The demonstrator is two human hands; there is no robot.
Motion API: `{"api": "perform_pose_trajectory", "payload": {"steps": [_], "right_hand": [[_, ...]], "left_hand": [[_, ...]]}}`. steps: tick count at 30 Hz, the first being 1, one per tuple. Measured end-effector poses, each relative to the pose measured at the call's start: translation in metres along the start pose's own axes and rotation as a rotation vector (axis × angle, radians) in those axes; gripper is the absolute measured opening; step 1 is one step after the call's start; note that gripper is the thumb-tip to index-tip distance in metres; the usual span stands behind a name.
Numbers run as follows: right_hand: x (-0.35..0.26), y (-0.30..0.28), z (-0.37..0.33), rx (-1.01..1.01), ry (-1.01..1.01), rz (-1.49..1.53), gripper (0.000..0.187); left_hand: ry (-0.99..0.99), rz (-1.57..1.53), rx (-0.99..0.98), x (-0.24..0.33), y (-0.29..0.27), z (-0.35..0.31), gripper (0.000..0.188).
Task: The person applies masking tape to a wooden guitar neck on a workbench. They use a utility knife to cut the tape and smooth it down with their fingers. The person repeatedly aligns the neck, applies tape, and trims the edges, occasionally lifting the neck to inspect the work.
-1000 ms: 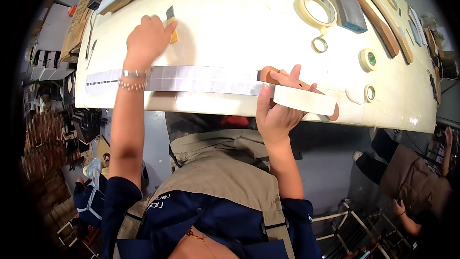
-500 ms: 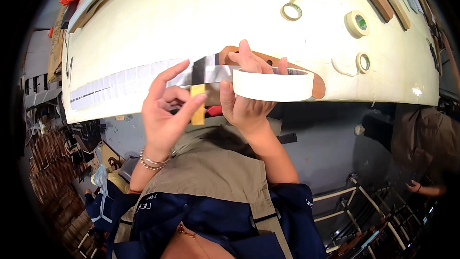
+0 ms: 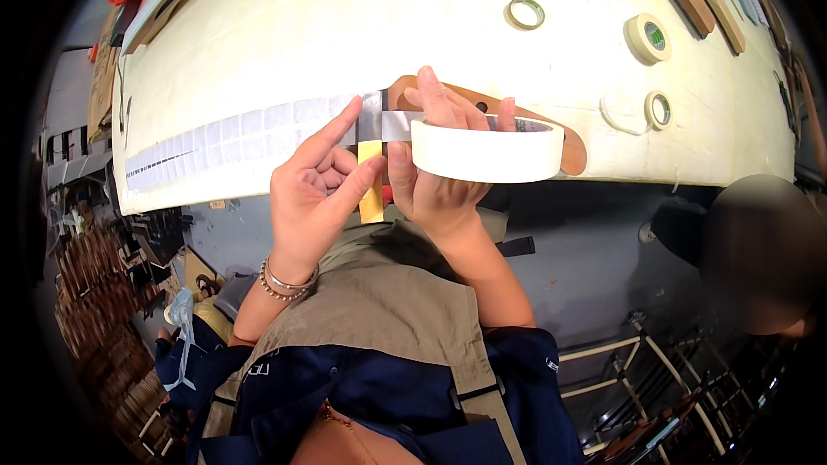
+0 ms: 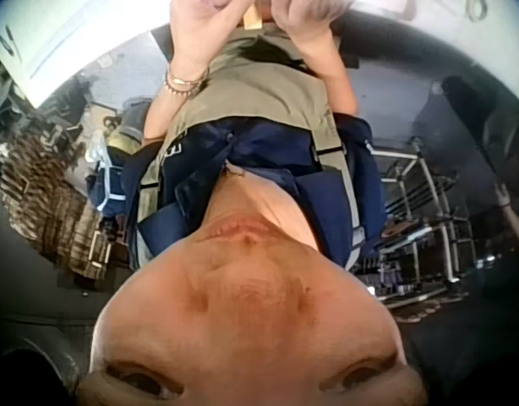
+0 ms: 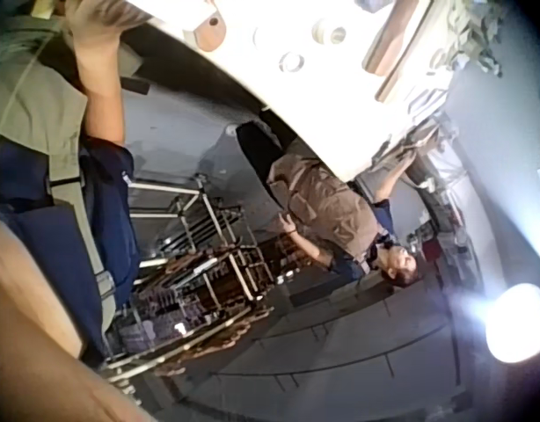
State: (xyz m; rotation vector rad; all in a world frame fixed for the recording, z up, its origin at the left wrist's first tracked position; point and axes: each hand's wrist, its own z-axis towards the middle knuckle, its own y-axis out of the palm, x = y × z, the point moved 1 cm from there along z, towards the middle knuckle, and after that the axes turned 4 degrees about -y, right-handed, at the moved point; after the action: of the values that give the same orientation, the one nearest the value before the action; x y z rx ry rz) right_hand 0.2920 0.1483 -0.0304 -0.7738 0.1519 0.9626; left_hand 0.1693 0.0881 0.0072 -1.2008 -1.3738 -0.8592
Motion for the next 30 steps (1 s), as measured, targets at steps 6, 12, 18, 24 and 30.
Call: {"api": "perform_pose_trajectory", "payload": {"steps": [6, 12, 18, 24, 30], "right_hand": [[-0.003, -0.004, 0.002, -0.062, 0.015, 0.012, 0.044], [-0.017, -0.016, 0.011, -0.192, -0.030, 0.031, 0.031], [-0.042, -0.027, -0.003, 0.084, -0.223, 0.546, 0.027], [-0.033, -0.011, 0.022, 0.268, 0.410, 1.011, 0.044], [-0.050, 0.003, 0.025, 0.228, 0.312, 1.022, 0.048]], "left_hand": [[-0.022, -0.001, 0.013, 0.000, 0.000, 0.000, 0.050], [-0.059, 0.034, 0.055, 0.001, 0.003, -0.001, 0.048], [-0.074, 0.132, -0.038, 0.014, -0.011, 0.003, 0.054], [0.538, 0.924, 0.382, 0.046, -0.087, 0.066, 0.062], [0.149, -0.113, 0.022, 0.034, -0.042, 0.014, 0.041]]}}
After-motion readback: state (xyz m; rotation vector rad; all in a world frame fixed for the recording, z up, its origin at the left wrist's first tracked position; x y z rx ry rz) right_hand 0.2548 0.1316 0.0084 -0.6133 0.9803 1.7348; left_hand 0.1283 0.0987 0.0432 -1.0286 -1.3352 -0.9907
